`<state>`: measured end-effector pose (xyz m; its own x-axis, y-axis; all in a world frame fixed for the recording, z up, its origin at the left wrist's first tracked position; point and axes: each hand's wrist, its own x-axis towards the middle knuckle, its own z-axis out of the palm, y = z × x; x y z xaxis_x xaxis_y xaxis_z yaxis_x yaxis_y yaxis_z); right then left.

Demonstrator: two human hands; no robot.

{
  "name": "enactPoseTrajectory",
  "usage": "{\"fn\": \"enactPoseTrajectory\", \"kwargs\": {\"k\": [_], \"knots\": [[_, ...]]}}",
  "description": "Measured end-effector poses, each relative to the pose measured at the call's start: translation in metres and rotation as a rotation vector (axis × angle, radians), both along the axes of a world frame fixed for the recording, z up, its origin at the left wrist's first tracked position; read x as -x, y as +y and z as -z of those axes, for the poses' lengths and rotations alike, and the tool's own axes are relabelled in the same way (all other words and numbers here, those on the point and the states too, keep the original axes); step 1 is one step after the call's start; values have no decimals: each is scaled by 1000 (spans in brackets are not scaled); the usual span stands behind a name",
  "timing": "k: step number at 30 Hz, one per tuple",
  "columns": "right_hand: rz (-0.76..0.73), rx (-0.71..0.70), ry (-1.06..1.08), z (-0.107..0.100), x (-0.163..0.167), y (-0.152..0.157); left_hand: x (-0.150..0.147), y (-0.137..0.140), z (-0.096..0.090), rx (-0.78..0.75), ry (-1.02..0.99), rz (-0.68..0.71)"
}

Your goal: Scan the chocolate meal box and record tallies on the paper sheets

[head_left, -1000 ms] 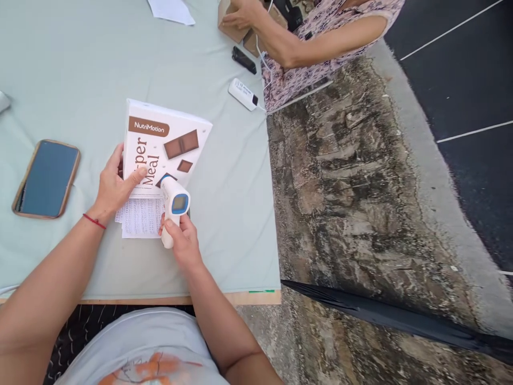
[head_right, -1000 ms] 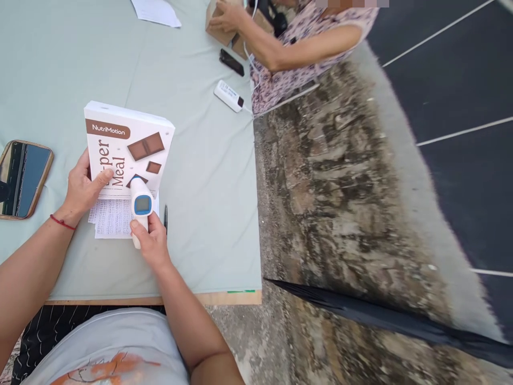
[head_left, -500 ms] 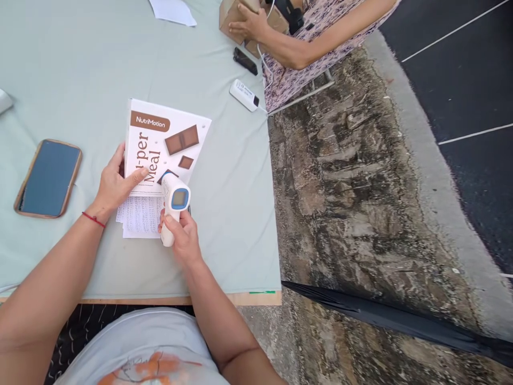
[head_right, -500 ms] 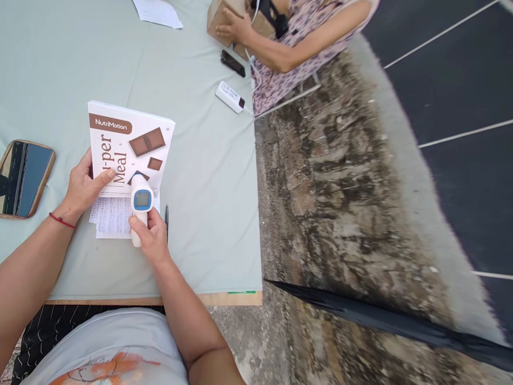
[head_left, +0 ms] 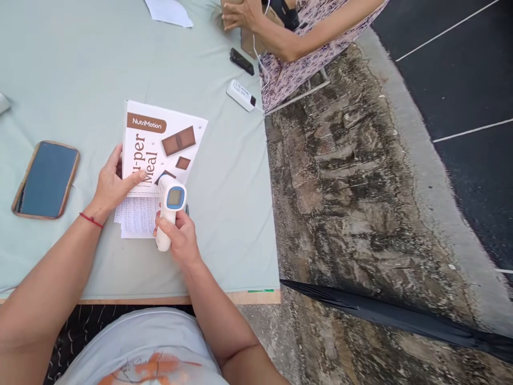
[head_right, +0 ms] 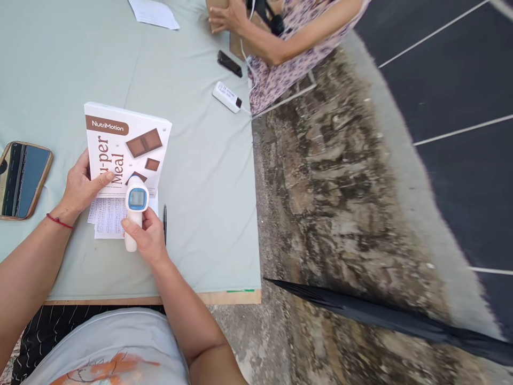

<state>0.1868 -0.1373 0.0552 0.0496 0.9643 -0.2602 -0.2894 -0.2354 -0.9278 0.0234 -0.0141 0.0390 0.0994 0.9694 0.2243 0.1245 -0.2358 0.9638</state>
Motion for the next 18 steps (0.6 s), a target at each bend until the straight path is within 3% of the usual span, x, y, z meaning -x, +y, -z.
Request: {"fn": "enactPoseTrajectory", "kwargs": {"k": [10,18], "knots": [[204,-38,-189,-24,-29,-22,6,3,2,2,9,24],[283,-59,-261,-34,-36,-35,11,4,-4,27,20,15]]}}
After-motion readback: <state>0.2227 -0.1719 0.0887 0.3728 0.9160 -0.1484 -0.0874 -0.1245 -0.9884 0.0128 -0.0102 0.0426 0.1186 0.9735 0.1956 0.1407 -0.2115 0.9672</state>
